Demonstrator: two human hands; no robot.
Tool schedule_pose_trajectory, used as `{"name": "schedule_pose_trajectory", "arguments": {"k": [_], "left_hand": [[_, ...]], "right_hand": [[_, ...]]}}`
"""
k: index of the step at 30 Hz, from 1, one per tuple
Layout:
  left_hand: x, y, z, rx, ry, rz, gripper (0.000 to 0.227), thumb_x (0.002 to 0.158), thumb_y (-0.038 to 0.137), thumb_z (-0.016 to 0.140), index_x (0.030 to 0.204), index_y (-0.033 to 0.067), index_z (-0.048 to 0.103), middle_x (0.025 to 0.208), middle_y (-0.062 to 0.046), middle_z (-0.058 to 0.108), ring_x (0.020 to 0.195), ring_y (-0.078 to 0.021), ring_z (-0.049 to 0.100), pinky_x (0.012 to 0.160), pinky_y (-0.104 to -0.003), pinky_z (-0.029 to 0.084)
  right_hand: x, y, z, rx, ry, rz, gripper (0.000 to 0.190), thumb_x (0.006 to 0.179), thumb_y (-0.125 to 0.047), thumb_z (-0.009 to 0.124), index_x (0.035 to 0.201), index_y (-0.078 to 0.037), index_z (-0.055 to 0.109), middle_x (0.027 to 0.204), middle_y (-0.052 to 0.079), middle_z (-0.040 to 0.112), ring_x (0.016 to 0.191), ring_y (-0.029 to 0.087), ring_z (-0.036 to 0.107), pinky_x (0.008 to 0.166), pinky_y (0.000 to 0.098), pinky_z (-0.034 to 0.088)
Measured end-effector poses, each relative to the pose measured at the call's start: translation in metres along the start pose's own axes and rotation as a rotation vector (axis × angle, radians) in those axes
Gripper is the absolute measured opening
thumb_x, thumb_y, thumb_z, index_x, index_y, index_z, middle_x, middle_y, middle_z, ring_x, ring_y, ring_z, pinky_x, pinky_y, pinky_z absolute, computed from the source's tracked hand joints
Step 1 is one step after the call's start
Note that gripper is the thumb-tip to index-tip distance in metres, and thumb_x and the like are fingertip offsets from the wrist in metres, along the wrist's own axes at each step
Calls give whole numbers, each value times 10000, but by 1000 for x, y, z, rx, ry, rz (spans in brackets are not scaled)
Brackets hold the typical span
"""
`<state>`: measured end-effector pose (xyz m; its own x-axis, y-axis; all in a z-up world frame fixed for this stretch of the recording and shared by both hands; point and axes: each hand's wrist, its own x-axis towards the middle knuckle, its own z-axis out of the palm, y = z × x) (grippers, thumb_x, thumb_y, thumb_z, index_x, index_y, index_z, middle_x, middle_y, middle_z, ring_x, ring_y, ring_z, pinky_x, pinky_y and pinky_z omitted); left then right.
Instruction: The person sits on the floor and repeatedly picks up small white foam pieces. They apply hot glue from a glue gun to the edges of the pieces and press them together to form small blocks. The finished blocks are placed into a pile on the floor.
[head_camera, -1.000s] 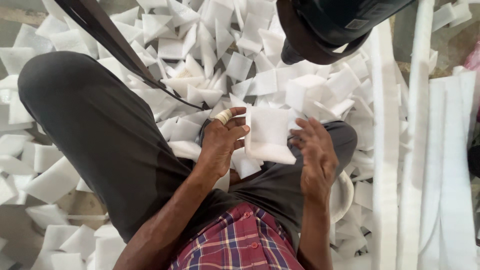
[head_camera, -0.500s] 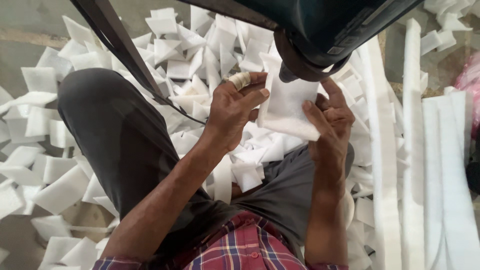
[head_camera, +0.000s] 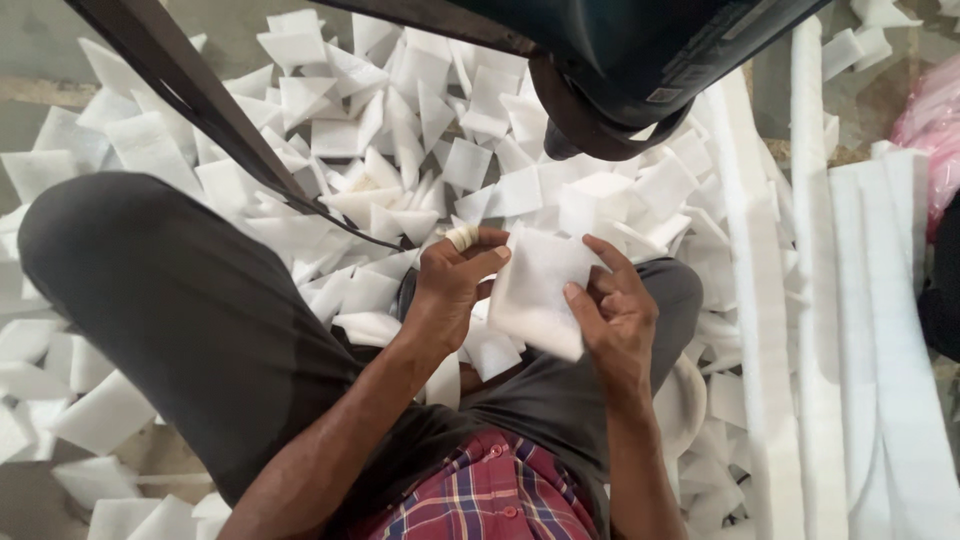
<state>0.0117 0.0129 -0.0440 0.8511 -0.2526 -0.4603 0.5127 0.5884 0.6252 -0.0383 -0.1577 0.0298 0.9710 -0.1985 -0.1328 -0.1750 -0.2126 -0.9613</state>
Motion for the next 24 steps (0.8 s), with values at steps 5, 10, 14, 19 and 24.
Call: {"name": "schedule_pose_trajectory", "arguments": {"k": [5, 10, 14, 19, 24], "left_hand": [[7, -15, -15, 38, 67, -17, 303, 874, 86, 716, 1145, -50, 717, 934, -94, 727, 771, -132, 653, 682, -258, 530], [22, 6, -26, 89, 268, 60, 304, 909, 167, 696, 1149, -15, 735, 960, -38, 719, 810, -104, 619, 720, -247, 491], [25, 38, -42, 63, 364, 230, 292, 949, 153, 633, 1177, -13, 712, 993, -68, 730, 876, -106, 628, 793, -232, 477], [6, 42, -47, -257, 276, 383, 220, 984, 143, 593, 1127, -8, 662, 1044, -87, 709, 929, -201, 719, 864, -326, 561], [6, 47, -49, -340, 271, 380, 226, 1005, 150, 560, 1143, -16, 628, 1080, -110, 706, 890, -219, 723, 844, -363, 572]], "right_hand": [[-6, 10, 10, -290, -4, -222, 494, 917, 20, 657, 1396, 1, 541, 942, 57, 697, 841, 90, 666, 774, 222, 545], [34, 22, -11, -363, -427, 49, 469, 944, -13, 670, 1403, -17, 573, 786, 54, 531, 702, 118, 468, 637, 265, 382], [122, 11, -64, -620, -1222, -13, 468, 867, -109, 736, 1321, -47, 639, 1198, 95, 709, 1115, 182, 653, 1022, 347, 491], [264, -21, -176, -1379, -1040, 203, 580, 788, -208, 798, 1325, -64, 633, 1205, 119, 706, 1063, 244, 662, 950, 384, 512], [341, 64, -131, -1466, -203, 65, 700, 710, -308, 861, 1329, -81, 627, 1211, 142, 703, 1010, 306, 670, 877, 421, 533]]}}
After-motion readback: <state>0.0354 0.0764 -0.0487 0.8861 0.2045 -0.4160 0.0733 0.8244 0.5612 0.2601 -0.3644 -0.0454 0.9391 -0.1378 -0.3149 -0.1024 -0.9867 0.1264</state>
